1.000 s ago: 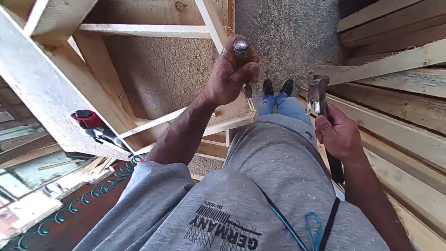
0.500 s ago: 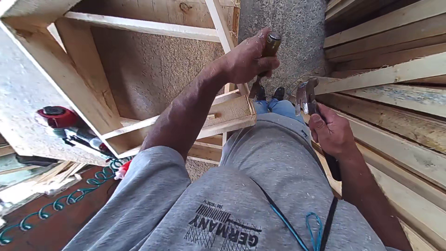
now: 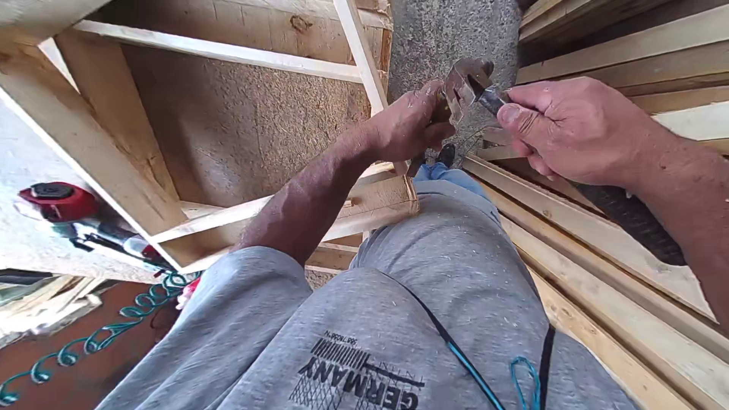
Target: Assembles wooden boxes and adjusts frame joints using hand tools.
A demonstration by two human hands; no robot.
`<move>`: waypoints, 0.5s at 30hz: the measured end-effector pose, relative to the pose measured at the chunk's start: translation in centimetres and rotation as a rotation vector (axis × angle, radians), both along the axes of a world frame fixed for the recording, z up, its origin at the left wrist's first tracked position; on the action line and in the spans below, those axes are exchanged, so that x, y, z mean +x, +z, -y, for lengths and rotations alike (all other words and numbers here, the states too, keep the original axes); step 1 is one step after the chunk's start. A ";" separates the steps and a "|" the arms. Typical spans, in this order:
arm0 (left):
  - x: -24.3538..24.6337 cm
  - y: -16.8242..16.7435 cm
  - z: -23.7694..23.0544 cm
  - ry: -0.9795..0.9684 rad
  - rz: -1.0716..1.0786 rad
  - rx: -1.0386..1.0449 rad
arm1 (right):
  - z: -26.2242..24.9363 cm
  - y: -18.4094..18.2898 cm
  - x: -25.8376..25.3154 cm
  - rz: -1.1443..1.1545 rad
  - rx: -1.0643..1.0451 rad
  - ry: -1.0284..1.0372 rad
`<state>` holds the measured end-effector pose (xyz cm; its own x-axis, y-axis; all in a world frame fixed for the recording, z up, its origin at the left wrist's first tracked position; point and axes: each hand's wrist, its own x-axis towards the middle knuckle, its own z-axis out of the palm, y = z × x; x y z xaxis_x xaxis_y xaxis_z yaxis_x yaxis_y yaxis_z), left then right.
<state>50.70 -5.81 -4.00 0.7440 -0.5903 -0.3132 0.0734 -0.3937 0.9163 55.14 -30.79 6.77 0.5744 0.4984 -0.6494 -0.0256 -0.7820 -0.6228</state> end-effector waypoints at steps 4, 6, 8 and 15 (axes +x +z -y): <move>0.0 -0.1 -0.1 -0.001 -0.025 -0.001 | 0.0 0.2 1.8 0.073 0.066 -0.156; 0.2 0.2 0.0 0.000 -0.035 0.006 | -0.9 -0.4 1.0 0.021 0.031 -0.057; 0.4 0.7 0.0 -0.001 -0.055 0.035 | -1.2 -0.7 0.9 -0.048 -0.013 0.033; 0.7 0.4 -0.1 -0.023 -0.114 0.086 | -0.9 -1.5 -0.6 -0.072 0.027 -0.141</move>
